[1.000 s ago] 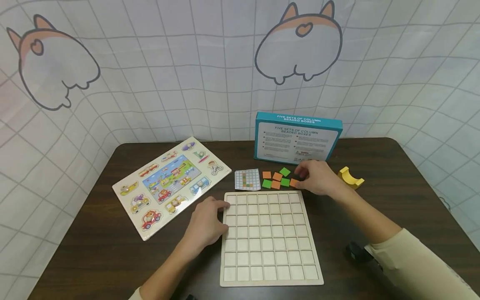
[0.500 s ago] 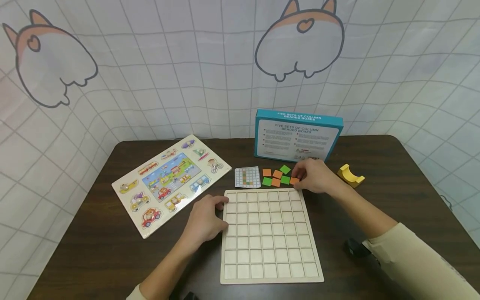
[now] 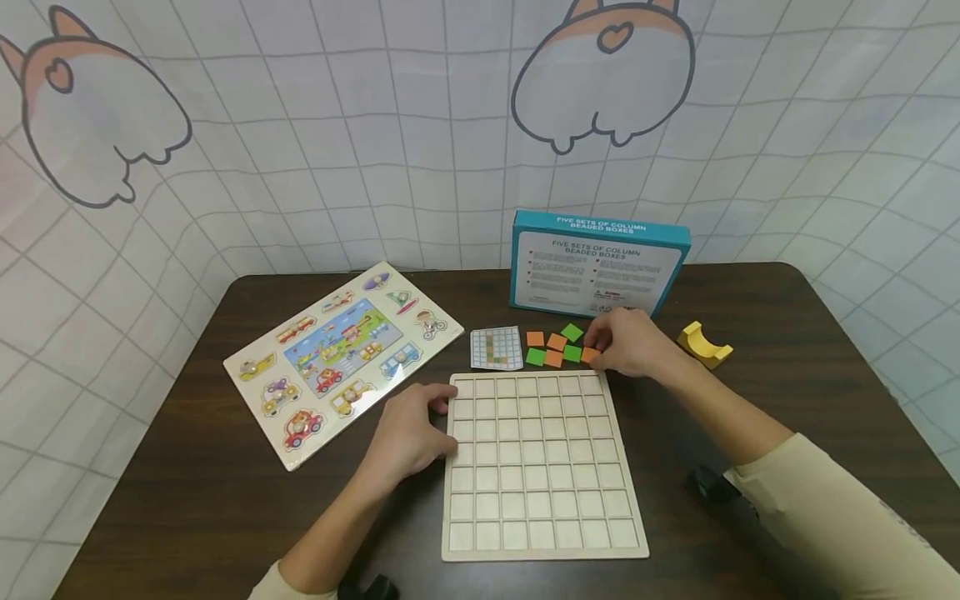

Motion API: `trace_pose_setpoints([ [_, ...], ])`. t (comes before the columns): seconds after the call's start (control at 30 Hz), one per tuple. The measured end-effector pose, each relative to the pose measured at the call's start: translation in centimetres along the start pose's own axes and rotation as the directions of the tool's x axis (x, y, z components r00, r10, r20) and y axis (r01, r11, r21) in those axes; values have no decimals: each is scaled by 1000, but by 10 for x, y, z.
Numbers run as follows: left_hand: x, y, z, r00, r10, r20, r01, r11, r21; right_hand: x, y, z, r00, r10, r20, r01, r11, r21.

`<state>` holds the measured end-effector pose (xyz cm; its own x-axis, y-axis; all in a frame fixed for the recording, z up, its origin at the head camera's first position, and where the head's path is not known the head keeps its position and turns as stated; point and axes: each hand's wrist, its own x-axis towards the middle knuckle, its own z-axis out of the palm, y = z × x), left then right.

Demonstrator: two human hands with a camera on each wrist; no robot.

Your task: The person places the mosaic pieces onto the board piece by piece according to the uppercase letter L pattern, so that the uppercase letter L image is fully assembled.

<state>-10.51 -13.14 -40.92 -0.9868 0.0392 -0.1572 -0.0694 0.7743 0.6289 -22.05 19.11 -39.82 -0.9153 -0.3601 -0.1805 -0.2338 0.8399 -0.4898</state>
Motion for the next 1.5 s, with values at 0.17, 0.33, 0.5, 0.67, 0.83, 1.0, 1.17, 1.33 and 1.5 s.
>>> trace_pose_setpoints([
  [0.17, 0, 0, 0, 1000, -7, 7, 7, 1000, -1, 1, -2, -1, 1000, -2, -3, 2, 1000, -15],
  [0.33, -1, -1, 0, 1000, 0, 6, 0, 1000, 6, 1, -3, -1, 1000, 4, -3, -4, 1000, -17],
  [0.5, -1, -1, 2, 1000, -9, -2, 9, 1000, -2, 1, -3, 0, 1000, 0, -14, 0, 1000, -18],
  [0.67, -1, -2, 3, 1000, -15, -12, 15, 1000, -17, 1, -4, -1, 999, -8, -31, 7, 1000, -21],
  [0.83, -1, -2, 3, 999, -32, -19, 31, 999, -34, 0, -5, -3, 999, -15, -31, 14, 1000, -20],
  [1.0, 0, -2, 3, 999, -43, -23, 42, 998, -42, -2, -6, -5, 999, -4, -33, 4, 1000, -18],
  [1.17, 0, -2, 3, 999, -43, -25, 41, 998, -44, -6, -6, -5, 999, 8, -37, -8, 1000, -4],
  [1.33, 0, -1, 3, 999, -40, -24, 39, 998, -47, -12, -12, -5, 999, 19, -40, -19, 1000, 4],
  [1.5, -1, -1, 2, 999, -44, -20, 43, 998, -53, -17, -21, -6, 999, 0, -47, 2, 1000, 28],
])
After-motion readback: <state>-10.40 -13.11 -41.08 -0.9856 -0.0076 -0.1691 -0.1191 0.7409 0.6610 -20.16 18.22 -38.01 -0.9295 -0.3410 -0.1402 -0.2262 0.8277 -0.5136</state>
